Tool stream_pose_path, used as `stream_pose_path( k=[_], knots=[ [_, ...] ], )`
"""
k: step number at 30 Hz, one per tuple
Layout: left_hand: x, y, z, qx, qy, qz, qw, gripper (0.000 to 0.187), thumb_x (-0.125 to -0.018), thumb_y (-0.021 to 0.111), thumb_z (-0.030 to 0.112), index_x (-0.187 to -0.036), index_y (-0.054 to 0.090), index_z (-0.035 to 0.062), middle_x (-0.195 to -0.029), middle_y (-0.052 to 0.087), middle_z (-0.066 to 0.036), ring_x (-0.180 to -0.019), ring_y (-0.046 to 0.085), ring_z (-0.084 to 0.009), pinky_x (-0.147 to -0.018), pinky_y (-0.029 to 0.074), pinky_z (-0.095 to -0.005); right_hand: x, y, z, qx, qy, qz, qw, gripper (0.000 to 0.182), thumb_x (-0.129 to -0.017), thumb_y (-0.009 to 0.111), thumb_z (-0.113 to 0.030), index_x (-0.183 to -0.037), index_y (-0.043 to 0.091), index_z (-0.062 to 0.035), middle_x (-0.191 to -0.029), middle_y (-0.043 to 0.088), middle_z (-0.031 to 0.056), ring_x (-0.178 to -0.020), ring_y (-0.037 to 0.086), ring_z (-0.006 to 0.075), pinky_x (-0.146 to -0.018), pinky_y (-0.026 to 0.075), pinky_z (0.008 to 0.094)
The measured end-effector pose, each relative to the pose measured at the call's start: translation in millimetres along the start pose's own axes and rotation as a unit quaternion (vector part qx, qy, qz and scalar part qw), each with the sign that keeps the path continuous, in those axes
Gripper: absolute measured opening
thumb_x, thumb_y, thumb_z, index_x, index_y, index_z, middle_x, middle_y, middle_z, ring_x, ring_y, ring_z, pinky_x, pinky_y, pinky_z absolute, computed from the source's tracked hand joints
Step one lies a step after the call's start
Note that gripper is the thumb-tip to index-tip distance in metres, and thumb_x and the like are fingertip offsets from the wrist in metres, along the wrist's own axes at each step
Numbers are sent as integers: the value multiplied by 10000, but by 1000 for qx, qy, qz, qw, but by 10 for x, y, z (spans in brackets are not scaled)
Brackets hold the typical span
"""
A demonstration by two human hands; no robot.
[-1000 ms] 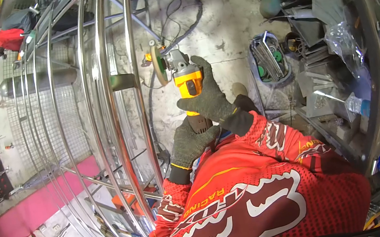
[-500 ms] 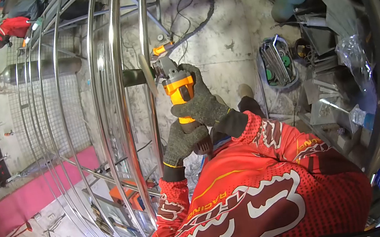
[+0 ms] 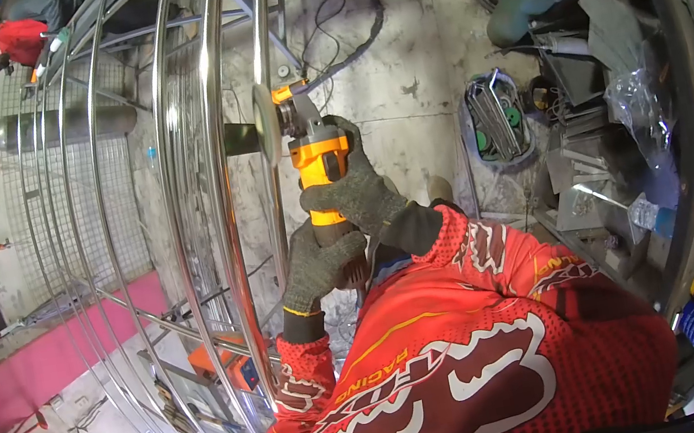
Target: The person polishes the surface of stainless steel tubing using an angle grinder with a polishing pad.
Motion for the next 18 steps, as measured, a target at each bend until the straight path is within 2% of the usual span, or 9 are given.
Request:
stream_pose_path(
  k=[5, 7, 10, 13, 16, 18],
  knots=[
    [92, -57, 37, -22, 2, 29, 999, 369, -789, 802, 198, -1063, 678, -17, -915, 728, -72, -810, 699, -169, -724, 559, -329, 81, 66, -37, -15, -6, -3, 1000, 1034, -686, 814, 31, -1499, 204, -159, -1186, 545, 79, -968, 619, 208, -818, 567, 398],
    [133, -70, 20, -24, -4, 26, 999, 367, -789, 802, 190, -1063, 674, -18, -908, 728, -73, -806, 699, -165, -722, 559, -327, 119, 83, -32, 20, 14, -7, 1000, 1044, -669, 843, -27, -1500, 220, -121, -1271, 481, 92, -1115, 539, 233, -957, 506, 408],
    [193, -65, 71, -19, -5, 38, 999, 360, -787, 802, 175, -1060, 665, -16, -904, 729, -76, -798, 697, -151, -717, 561, -322, 154, 153, -81, -12, 13, -19, 1000, 1048, -670, 845, -29, -1507, 220, -116, -1295, 467, 94, -1163, 522, 238, -990, 488, 407],
    [270, -73, 244, -45, 38, 62, 996, 352, -783, 798, 167, -1056, 661, -9, -898, 729, -73, -784, 695, -147, -708, 561, -321, 147, 253, -191, -59, 7, -51, 997, 1059, -671, 844, -29, -1518, 216, -134, -1313, 460, 91, -1172, 524, 236, -986, 493, 402],
    [290, -95, 259, -76, -3, 74, 994, 347, -781, 795, 165, -1055, 661, -1, -899, 730, -70, -778, 693, -147, -706, 560, -320, 132, 274, -268, -63, -44, -67, 995, 1063, -679, 835, -29, -1523, 202, -160, -1317, 465, 90, -1175, 526, 230, -963, 511, 400],
    [328, -95, 287, -83, 35, 79, 993, 341, -785, 787, 165, -1057, 660, 5, -888, 727, -63, -766, 688, -144, -700, 557, -318, 179, 317, -211, -102, 8, -87, 991, 1059, -683, 832, -39, -1521, 197, -162, -1314, 466, 93, -1174, 525, 231, -955, 521, 397]
  ],
)
Point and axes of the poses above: each hand's wrist, its own x-axis away from the middle knuckle, its own y-axis out of the palm, z = x × y, the point moved 7 cm from there along -x, towards the middle knuckle
